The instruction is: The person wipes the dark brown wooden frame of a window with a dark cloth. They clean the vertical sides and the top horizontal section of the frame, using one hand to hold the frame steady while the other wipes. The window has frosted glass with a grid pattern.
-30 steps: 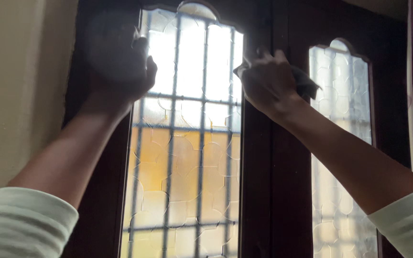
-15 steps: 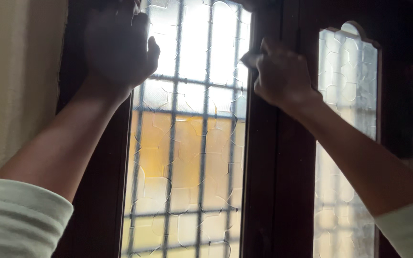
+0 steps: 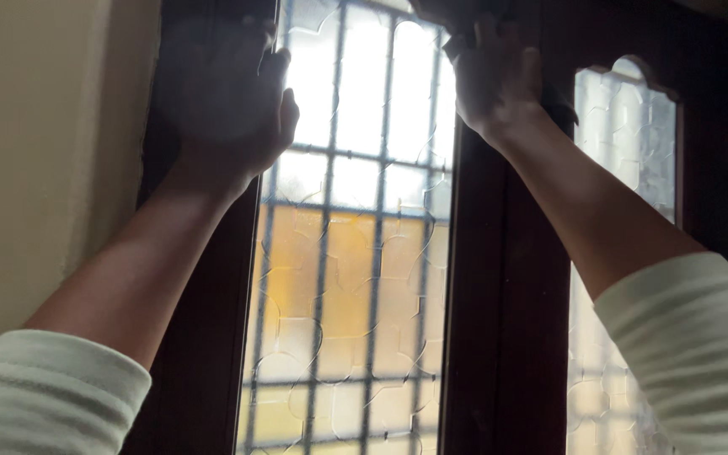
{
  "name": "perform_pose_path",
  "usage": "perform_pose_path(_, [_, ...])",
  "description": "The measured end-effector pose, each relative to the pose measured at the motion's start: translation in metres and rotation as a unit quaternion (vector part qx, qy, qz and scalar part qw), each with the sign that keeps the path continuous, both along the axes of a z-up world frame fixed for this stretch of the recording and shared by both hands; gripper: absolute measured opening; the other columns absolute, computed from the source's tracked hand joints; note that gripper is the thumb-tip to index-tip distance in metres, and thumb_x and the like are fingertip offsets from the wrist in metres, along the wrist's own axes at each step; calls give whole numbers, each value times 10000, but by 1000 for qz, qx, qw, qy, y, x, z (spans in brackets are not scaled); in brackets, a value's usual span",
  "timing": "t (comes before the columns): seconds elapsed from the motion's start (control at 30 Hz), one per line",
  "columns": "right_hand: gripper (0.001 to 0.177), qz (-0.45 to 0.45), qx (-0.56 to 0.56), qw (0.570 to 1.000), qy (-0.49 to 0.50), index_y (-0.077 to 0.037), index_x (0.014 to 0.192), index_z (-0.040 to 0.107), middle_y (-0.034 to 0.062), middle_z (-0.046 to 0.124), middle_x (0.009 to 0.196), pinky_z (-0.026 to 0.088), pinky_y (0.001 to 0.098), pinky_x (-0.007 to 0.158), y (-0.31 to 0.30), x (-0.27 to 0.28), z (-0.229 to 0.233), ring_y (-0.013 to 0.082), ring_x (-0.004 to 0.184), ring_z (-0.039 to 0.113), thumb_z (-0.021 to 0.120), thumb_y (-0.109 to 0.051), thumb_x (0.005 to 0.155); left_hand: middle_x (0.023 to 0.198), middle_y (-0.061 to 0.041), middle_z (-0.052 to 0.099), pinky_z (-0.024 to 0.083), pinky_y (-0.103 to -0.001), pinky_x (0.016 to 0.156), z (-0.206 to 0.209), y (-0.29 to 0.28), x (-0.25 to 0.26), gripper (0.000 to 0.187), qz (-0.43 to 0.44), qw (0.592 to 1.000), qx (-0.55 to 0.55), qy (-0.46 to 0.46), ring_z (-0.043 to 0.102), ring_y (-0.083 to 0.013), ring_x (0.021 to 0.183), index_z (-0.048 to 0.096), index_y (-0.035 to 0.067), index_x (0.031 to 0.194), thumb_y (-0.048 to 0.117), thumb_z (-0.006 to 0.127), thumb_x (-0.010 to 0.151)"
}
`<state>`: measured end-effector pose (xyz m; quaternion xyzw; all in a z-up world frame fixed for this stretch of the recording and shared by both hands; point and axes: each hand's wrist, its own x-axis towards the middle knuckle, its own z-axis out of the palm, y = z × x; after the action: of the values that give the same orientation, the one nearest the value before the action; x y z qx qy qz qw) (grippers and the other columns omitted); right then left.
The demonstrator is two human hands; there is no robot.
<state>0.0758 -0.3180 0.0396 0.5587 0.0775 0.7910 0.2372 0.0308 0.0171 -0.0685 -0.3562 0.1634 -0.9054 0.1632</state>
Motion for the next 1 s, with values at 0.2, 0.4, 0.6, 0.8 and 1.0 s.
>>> perform_pose_path(0.2, [347, 32, -27, 990, 136, -100, 1183, 697, 156, 646, 1180, 615, 450, 762, -7, -39, -88, 343, 1073, 688, 629, -24, 851, 1253, -81, 666, 471, -471, 995, -3, -3, -5, 246, -16, 998, 4, 60, 621, -266, 1150, 748, 66, 1038, 101, 708, 798])
perform_pose_path(0.4, [126, -4, 12, 989, 145, -145, 843, 681, 102, 695, 1118, 612, 353, 726, 6, -57, -133, 227, 972, 733, 586, -166, 922, 1224, -90, 676, 477, -479, 1028, -4, -2, -5, 168, -28, 999, 5, 35, 615, -289, 1193, 745, 43, 1130, 61, 667, 982])
perform_pose_path(0.6, [130, 10, 77, 987, 142, -136, 961, 689, 166, 625, 1259, 607, 384, 750, 18, -45, -56, 273, 1016, 713, 575, -192, 935, 1399, -149, 665, 444, -487, 1071, 4, -4, 8, 184, -39, 995, 3, 90, 594, -314, 1331, 725, 24, 1147, 123, 572, 1118])
perform_pose_path(0.8, [208, -145, 42, 968, 200, -126, 1079, 697, 229, 555, 1400, 602, 416, 774, 7, -47, -134, 318, 1059, 693, 565, -218, 948, 1419, -171, 639, 418, -492, 1110, 2, -6, 10, 252, 9, 993, -39, 108, 577, -326, 1341, 672, 1, 1262, 185, 521, 1180])
perform_pose_path(1.0, [702, -76, 44, 945, 316, -160, 1577, 516, 187, 588, 1311, 604, 481, 814, -4, -65, -230, 358, 1072, 675, 571, -74, 883, 1468, -237, 617, 419, -494, 1071, 0, -11, 5, 298, 17, 991, -39, 127, 602, -339, 1251, 617, -58, 1316, 160, 487, 1160])
